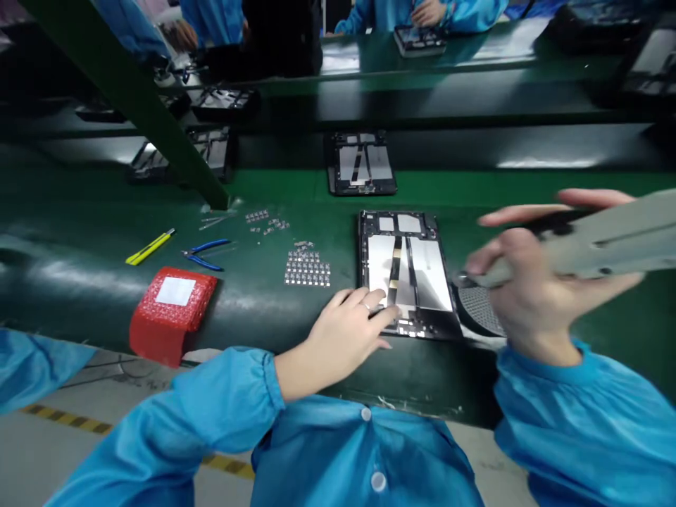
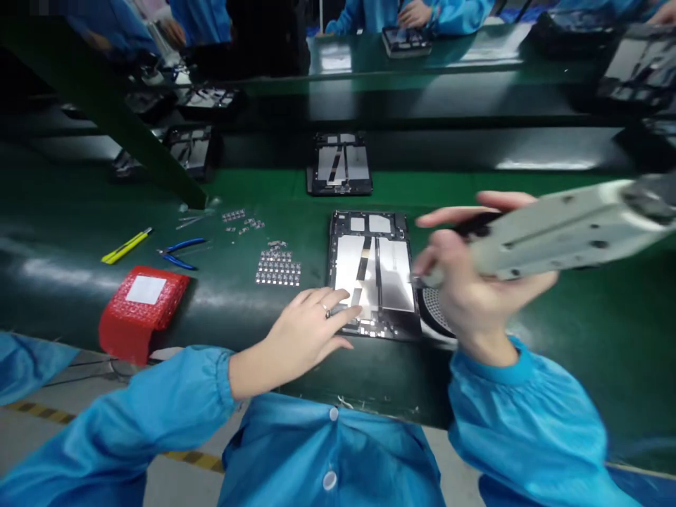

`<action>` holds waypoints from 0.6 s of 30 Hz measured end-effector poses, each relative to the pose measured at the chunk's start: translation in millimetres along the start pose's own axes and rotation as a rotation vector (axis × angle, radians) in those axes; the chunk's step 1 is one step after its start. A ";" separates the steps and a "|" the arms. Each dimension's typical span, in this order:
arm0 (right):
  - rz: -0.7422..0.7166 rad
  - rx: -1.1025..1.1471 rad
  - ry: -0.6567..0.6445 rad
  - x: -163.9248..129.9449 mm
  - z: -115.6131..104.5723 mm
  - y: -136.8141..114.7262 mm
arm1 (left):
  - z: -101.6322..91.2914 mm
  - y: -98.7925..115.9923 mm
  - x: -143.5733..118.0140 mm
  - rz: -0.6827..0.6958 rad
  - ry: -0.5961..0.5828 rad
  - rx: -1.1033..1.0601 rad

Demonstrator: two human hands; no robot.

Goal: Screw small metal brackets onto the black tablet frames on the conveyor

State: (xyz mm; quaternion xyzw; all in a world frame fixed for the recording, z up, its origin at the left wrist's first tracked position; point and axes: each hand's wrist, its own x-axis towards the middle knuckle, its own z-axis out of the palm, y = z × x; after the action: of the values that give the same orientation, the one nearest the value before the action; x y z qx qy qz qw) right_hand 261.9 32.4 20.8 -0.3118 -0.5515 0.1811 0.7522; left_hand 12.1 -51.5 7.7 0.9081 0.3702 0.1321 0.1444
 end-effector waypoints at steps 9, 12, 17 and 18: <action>0.106 -0.196 0.202 10.3 -39.3 8.9 | -13.6 -76.7 99.9 0.190 -0.082 0.263; 0.179 -0.217 0.214 6.6 -28.6 6.5 | -3.4 -84.9 155.9 0.193 -0.062 0.288; 0.247 -0.266 0.265 5.1 -16.4 -0.6 | 16.4 -85.3 240.0 0.072 -0.001 0.263; 0.255 -0.282 0.271 4.3 -13.6 -2.7 | 18.9 -85.8 253.9 0.038 0.009 0.253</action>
State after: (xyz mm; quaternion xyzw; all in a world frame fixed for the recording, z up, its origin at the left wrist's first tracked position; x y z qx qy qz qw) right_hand 276.0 29.4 23.0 -0.5026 -0.4215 0.1522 0.7393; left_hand 139.7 184.5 -6.9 0.9254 0.3672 0.0911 0.0248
